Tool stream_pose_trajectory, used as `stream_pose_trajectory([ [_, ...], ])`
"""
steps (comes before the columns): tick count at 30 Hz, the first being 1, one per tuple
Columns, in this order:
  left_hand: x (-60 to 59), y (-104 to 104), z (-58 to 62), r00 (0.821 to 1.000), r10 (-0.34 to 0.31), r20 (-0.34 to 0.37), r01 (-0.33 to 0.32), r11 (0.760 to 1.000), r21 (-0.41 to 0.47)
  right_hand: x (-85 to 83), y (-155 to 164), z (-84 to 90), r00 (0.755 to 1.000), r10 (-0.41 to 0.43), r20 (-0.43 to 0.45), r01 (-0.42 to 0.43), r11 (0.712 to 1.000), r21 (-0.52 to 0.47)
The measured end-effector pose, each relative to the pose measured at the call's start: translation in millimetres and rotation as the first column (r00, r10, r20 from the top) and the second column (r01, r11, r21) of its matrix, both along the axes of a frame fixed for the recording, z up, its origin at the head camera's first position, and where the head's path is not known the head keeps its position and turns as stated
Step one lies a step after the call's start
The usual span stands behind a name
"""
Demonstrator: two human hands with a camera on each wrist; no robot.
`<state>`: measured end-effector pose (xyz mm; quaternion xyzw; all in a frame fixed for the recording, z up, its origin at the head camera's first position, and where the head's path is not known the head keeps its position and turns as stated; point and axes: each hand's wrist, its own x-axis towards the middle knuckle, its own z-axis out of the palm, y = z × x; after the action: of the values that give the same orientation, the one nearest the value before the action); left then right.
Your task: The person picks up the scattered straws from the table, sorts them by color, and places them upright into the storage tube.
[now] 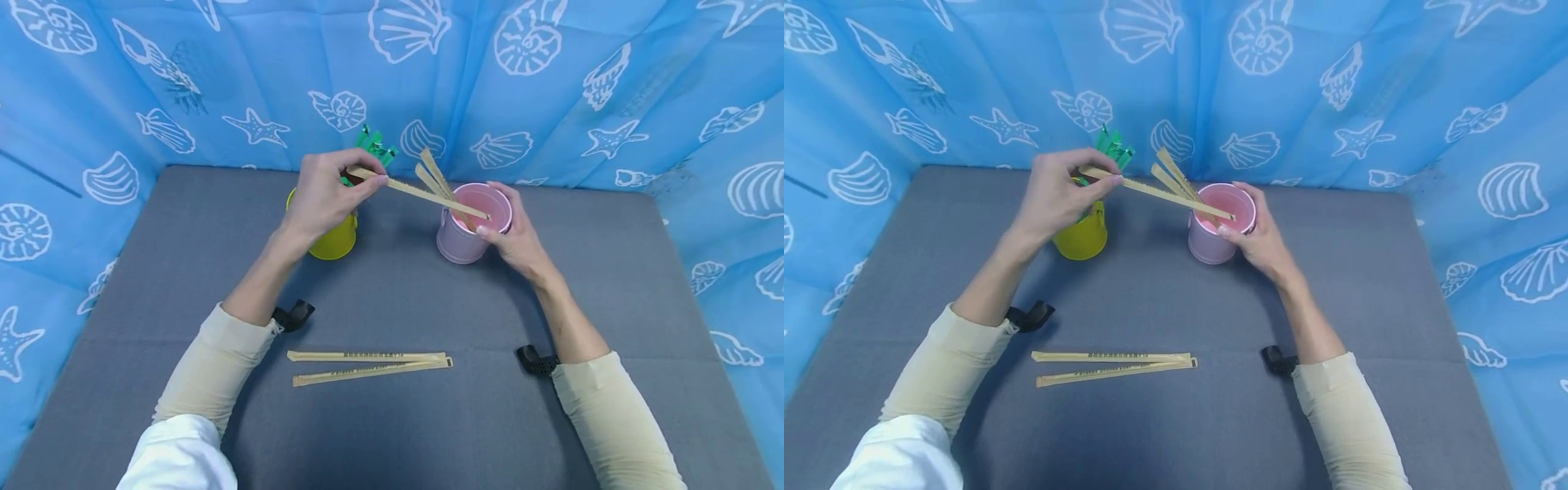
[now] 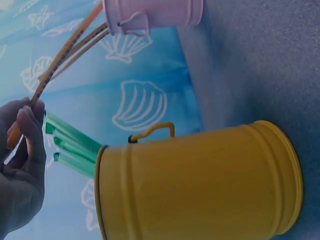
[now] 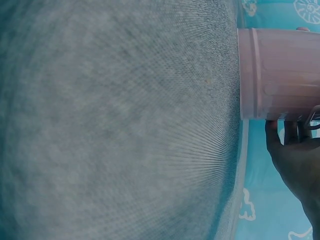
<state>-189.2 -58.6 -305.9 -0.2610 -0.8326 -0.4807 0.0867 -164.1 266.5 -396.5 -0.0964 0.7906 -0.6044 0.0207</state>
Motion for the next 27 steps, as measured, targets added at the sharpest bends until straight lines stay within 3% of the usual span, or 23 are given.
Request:
stream_pose_trajectory([
  [4, -1.4, 7, 1.1, 0.999, -0.023, -0.022, 0.022, 0.997, -0.073, -2.9, 3, -8.5, 1.0, -0.019, -0.016, 0.019, 1.0, 0.018],
  [9, -4.6, 17, 0.9, 0.999, -0.046, 0.003, 0.046, 0.993, -0.105, -2.3, 3, -9.7, 0.999, -0.041, -0.015, 0.042, 0.999, 0.033],
  [18, -7.6, 42, -5.3, 0.99, -0.078, 0.114, 0.084, 0.995, -0.046, -0.4, 4, -10.8, 0.999, -0.049, -0.015, 0.049, 0.999, 0.016],
  [27, -2.3, 62, -16.4, 0.989, -0.023, 0.146, 0.013, 0.998, 0.066, -2.1, 4, -12.3, 0.998, -0.048, -0.03, 0.048, 0.999, 0.0],
])
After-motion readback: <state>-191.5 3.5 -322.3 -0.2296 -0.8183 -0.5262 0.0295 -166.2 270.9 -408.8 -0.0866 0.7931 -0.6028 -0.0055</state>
